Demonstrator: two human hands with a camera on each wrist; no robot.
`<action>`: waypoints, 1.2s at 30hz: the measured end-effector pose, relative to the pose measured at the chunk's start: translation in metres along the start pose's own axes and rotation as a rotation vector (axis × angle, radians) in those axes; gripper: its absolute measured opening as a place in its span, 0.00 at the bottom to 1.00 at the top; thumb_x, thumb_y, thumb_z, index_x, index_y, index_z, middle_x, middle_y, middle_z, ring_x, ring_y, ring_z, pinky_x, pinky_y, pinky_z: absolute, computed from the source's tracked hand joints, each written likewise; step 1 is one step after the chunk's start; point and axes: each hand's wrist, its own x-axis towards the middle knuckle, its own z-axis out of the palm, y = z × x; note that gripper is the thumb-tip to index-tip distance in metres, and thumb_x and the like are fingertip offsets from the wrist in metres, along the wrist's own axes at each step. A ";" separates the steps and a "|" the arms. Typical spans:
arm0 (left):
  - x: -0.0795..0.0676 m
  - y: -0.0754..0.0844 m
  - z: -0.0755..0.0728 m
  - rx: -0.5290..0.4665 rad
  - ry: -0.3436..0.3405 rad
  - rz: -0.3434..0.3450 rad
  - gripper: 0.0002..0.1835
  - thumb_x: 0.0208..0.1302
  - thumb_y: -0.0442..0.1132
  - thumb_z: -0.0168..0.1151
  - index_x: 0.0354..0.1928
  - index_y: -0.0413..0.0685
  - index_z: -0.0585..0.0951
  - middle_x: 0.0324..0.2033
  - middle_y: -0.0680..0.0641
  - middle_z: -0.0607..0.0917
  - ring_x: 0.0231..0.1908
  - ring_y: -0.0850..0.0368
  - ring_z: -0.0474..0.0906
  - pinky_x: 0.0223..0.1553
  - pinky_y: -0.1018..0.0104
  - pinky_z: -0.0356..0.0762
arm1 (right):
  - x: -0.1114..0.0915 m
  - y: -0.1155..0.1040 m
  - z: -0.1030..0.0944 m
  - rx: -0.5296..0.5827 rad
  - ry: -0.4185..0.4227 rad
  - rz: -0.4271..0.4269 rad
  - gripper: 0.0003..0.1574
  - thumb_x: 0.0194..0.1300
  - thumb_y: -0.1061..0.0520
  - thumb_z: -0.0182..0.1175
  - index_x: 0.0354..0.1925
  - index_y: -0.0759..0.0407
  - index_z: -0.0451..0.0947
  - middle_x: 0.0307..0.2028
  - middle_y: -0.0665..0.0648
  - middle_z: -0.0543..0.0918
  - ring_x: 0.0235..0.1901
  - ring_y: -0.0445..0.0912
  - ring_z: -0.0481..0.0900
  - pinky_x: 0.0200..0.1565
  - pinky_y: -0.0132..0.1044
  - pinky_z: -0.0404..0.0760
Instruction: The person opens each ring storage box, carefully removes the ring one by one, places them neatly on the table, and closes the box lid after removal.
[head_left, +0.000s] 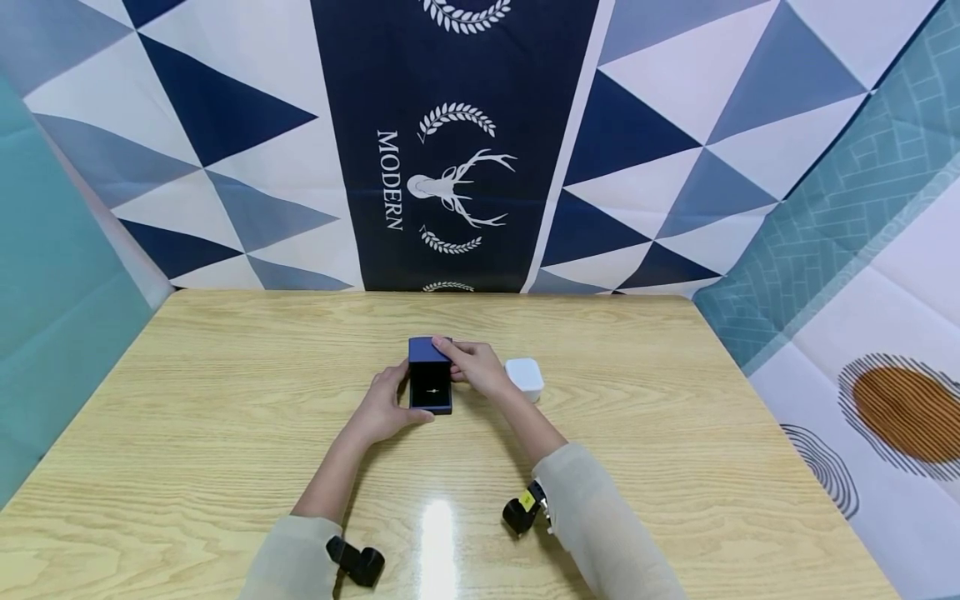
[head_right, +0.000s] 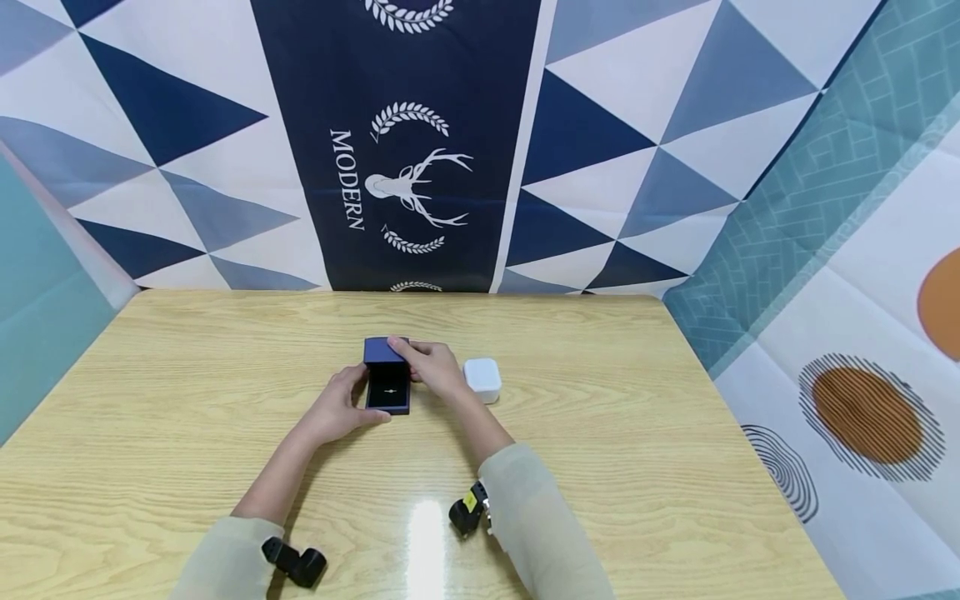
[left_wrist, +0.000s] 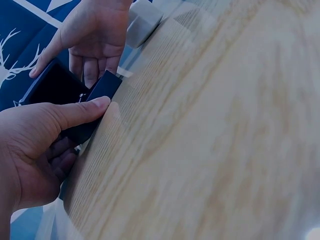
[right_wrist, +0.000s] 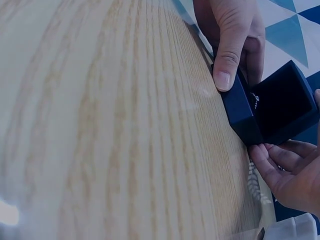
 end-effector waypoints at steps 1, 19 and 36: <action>0.000 0.000 0.000 -0.001 -0.001 -0.002 0.52 0.46 0.40 0.75 0.71 0.41 0.55 0.63 0.37 0.68 0.61 0.42 0.61 0.63 0.46 0.61 | 0.001 0.001 0.000 0.002 0.001 0.000 0.46 0.57 0.30 0.57 0.61 0.61 0.71 0.40 0.60 0.82 0.34 0.42 0.82 0.43 0.35 0.82; 0.001 0.002 0.001 0.012 0.010 -0.005 0.52 0.45 0.39 0.75 0.71 0.41 0.55 0.63 0.37 0.69 0.61 0.42 0.62 0.63 0.46 0.62 | 0.001 0.001 -0.001 -0.001 0.003 0.002 0.48 0.56 0.27 0.56 0.60 0.60 0.72 0.42 0.61 0.83 0.36 0.44 0.82 0.45 0.37 0.82; 0.001 0.001 0.001 0.003 0.017 0.007 0.52 0.45 0.38 0.75 0.70 0.39 0.56 0.65 0.36 0.66 0.63 0.40 0.59 0.65 0.46 0.59 | 0.002 0.000 0.001 0.014 0.005 -0.009 0.45 0.58 0.30 0.56 0.57 0.63 0.74 0.37 0.59 0.83 0.31 0.41 0.80 0.40 0.34 0.82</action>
